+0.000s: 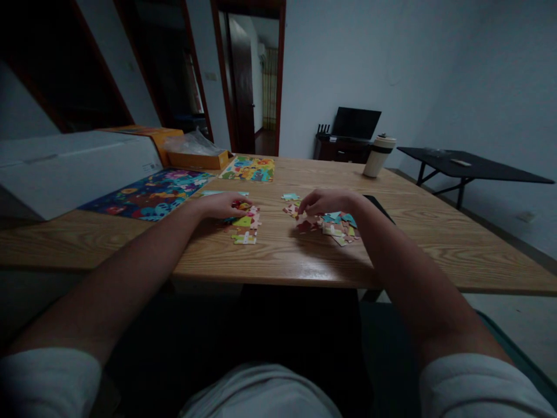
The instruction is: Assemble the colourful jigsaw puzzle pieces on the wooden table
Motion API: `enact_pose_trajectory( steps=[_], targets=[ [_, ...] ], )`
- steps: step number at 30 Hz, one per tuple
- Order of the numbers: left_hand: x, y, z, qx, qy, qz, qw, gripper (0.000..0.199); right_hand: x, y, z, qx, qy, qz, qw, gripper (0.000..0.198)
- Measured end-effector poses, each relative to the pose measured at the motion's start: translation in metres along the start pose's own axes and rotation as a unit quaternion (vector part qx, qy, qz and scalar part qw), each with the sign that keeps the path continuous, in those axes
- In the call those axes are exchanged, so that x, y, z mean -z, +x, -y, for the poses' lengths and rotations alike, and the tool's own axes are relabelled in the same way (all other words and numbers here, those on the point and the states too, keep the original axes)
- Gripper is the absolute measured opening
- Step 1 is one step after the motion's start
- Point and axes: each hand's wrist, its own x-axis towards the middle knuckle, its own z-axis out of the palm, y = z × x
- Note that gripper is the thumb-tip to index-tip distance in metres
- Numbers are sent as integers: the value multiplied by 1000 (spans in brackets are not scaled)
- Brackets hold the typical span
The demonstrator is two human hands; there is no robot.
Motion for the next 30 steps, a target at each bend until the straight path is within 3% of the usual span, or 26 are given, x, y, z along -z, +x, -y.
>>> enact_pose_trajectory(
  steps=[4, 8, 10, 13, 16, 19, 24, 27, 30],
  targets=[
    [0, 0, -1, -8, -10, 3, 1000, 59, 23, -17, -32, -79, -88, -72, 990, 13],
    [1, 0, -2, -5, -18, 8, 1000, 56, 39, -5, -59, -131, -158, -197, 959, 16],
    [2, -1, -2, -4, -22, 10, 1000, 56, 36, 7, -65, -138, -174, -246, 943, 29],
    [2, -2, -3, -4, -22, 14, 1000, 57, 22, 25, -70, -133, -190, -247, 941, 49],
    [2, -2, -3, -2, -13, 12, 1000, 58, 8, 34, -75, -122, -182, -260, 940, 58],
    [1, -1, -1, -2, -8, 4, 1000, 59, 4, 35, -79, -102, -171, -326, 924, 62],
    [1, -1, 1, -4, -7, 2, 1000, 59, 4, 33, -73, -35, -22, -385, 922, 53],
    [1, -1, 0, 3, -11, 6, 1000, 59, 1, 34, -51, 39, 105, -362, 925, 51],
    [2, -1, -1, 12, -19, 8, 1000, 59, -2, 32, -17, 84, 165, -310, 932, 48]
  ],
)
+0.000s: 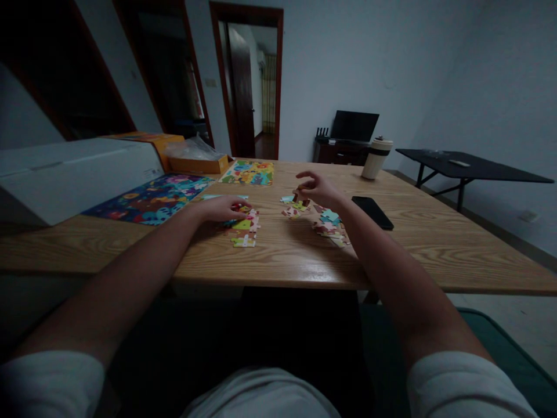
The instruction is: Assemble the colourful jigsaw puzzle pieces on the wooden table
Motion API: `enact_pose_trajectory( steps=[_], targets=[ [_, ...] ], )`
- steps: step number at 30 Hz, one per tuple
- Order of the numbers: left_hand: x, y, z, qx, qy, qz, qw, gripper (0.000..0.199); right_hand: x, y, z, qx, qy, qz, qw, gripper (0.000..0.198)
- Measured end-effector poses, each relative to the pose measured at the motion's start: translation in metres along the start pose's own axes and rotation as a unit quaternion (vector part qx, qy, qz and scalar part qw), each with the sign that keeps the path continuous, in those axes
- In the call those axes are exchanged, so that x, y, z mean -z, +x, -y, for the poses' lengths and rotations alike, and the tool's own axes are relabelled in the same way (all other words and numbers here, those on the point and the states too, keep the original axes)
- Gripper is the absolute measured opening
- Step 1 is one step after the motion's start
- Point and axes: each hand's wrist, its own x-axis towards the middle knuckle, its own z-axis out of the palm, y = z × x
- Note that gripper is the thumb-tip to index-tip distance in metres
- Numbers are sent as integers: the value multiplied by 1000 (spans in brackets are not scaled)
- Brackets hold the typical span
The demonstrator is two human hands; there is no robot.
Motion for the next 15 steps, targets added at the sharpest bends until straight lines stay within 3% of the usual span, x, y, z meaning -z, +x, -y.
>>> enact_pose_trajectory(
  steps=[6, 11, 15],
  targets=[
    [-1, 1, -2, -12, -10, -40, 999, 55, -32, 0, 39, 26, 48, 79, 995, 38],
    [-2, 1, -11, -46, -44, -67, 996, 51, -58, -2, 30, 14, 27, 69, 997, 35],
    [-1, 1, -15, -47, -16, -59, 997, 47, -72, -7, 20, -15, 13, 87, 996, 26]
  ],
)
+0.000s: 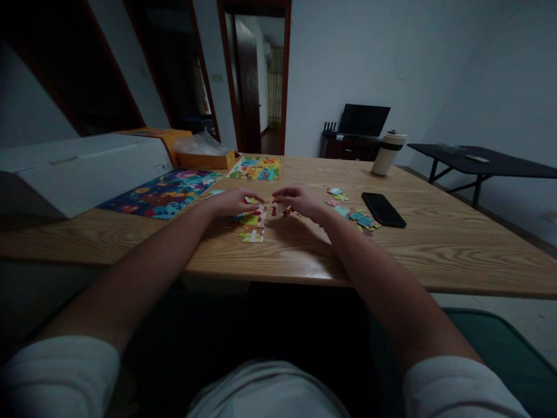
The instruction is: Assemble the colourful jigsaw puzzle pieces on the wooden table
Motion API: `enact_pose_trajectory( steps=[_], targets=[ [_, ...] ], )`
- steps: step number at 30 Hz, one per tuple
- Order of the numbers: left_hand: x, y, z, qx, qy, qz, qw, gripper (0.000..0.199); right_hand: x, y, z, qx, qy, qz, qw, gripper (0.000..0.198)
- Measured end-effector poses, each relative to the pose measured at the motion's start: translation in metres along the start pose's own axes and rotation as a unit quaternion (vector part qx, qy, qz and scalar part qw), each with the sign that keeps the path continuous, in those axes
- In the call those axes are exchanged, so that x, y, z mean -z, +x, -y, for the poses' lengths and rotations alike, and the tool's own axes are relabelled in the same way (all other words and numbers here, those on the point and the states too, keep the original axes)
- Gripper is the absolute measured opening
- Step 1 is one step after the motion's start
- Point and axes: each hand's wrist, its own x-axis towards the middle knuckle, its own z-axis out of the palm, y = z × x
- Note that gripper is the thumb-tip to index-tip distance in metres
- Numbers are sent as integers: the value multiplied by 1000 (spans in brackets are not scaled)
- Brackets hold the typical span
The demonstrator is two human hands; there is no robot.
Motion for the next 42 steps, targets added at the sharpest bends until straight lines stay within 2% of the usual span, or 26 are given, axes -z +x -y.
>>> enact_pose_trajectory(
  steps=[4, 9, 15, 20, 28, 32, 38, 42],
  targets=[
    [1, -1, 3, 30, 25, 6, 999, 46, -8, 0, -3, -6, -2, -8, 1000, 26],
    [-3, 0, 11, 17, 4, 23, 1000, 52, -17, 7, -6, -23, -41, -42, 998, 27],
    [-6, 3, 14, 15, 9, 38, 999, 54, -32, 24, -21, 16, -105, -99, 989, 24],
    [-6, 4, 11, -7, 19, 42, 999, 54, -39, 28, -28, 80, -236, -87, 964, 20],
    [-6, 3, 8, -36, 28, 74, 996, 51, -41, 23, -21, 74, -320, -77, 941, 24],
    [-4, 2, 5, -47, 32, 84, 995, 48, -41, 23, -19, 73, -331, -75, 938, 25],
    [1, -4, -4, -18, 28, 98, 995, 50, -35, 18, -20, 79, -323, -69, 941, 21],
    [3, -6, -8, -1, 35, 98, 995, 50, -28, 8, -15, 81, -267, -30, 960, 16]
  ],
)
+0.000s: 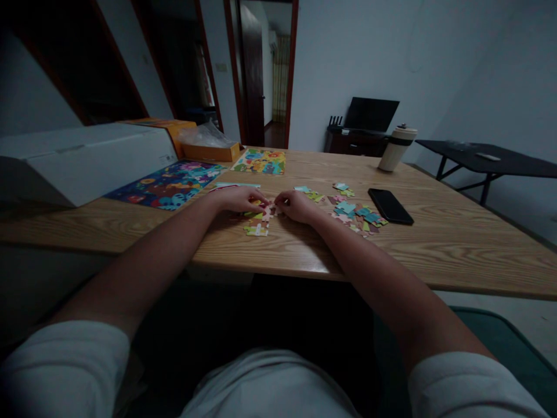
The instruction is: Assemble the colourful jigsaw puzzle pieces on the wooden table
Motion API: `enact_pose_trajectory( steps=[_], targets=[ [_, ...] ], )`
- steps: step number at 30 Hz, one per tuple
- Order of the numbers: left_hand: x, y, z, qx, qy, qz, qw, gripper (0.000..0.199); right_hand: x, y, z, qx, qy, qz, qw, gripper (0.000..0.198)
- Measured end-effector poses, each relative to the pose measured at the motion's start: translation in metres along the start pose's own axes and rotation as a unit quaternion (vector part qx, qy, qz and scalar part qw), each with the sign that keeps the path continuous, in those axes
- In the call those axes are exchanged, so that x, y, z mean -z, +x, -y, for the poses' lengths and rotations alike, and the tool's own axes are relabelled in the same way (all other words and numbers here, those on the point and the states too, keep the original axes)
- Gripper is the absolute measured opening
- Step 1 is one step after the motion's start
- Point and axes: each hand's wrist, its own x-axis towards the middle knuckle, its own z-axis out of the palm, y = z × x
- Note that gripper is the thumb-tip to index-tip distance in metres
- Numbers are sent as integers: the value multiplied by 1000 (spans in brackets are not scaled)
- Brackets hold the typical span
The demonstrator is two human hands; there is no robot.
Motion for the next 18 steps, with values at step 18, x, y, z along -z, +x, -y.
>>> enact_pose_trajectory(
  steps=[18],
  targets=[
    [-1, 3, 4, 9, -22, 5, 1000, 54, 37, -22, 16, -118, 326, 45, 937, 11]
  ],
)
